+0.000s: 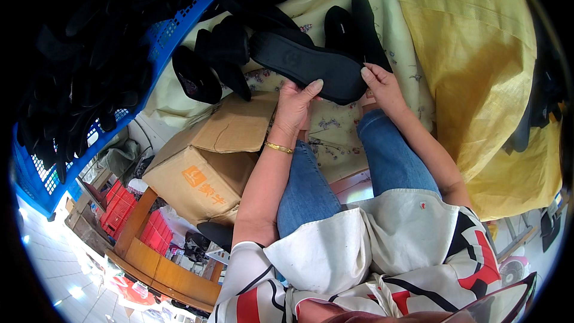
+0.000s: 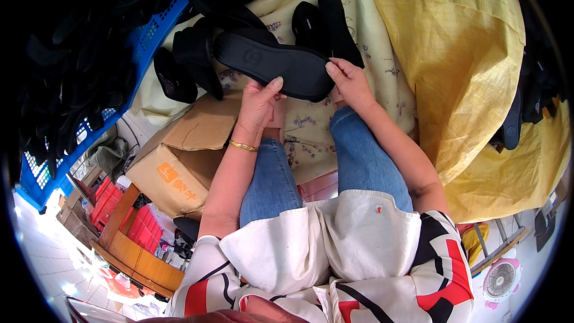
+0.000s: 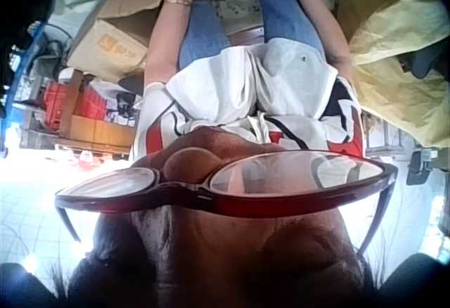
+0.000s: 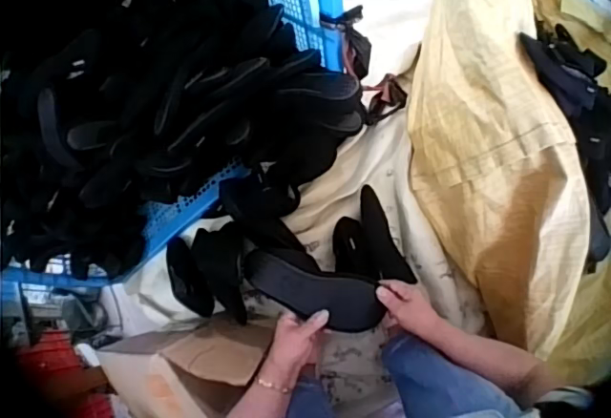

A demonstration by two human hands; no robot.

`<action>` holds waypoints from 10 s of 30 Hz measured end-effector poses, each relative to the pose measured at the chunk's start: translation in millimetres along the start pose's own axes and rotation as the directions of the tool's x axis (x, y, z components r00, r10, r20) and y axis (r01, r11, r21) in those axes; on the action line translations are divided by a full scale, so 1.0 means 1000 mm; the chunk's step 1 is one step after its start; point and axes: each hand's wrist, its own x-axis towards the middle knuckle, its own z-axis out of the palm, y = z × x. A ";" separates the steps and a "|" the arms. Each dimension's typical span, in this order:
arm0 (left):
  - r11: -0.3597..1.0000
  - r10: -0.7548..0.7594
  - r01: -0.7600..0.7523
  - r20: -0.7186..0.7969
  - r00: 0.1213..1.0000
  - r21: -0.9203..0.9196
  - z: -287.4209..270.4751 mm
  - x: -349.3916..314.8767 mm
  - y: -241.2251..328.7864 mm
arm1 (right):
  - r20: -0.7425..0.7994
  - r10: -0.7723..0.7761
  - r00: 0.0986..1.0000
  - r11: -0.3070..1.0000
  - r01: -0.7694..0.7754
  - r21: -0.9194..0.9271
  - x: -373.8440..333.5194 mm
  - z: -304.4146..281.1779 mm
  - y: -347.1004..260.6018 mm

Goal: The person sits on the floor and inspects a pair of black slip-on shoes. They pick up the shoes, turn them over to examine the soles, and check the interior lining. The person then places the shoes into a white cloth bag.

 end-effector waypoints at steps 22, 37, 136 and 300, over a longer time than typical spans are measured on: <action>0.393 0.574 -0.275 0.000 0.819 0.878 0.029 -0.024 0.073 | -0.146 -0.321 0.936 0.892 0.247 -0.380 -0.002 -0.011 -0.016; 0.912 -0.136 -0.036 -0.383 0.914 -0.409 -0.007 0.003 0.102 | -0.148 -0.267 0.952 0.936 0.220 -0.276 0.003 -0.015 0.006; 0.866 -0.122 0.038 0.136 0.983 0.499 -0.002 0.032 0.158 | 0.384 -0.650 0.656 0.256 0.664 -0.702 0.027 0.031 -0.032; 0.972 0.029 -0.082 -0.235 0.972 -0.218 -0.002 -0.043 0.148 | 0.705 -0.478 0.524 0.103 0.830 -0.548 0.013 0.068 -0.033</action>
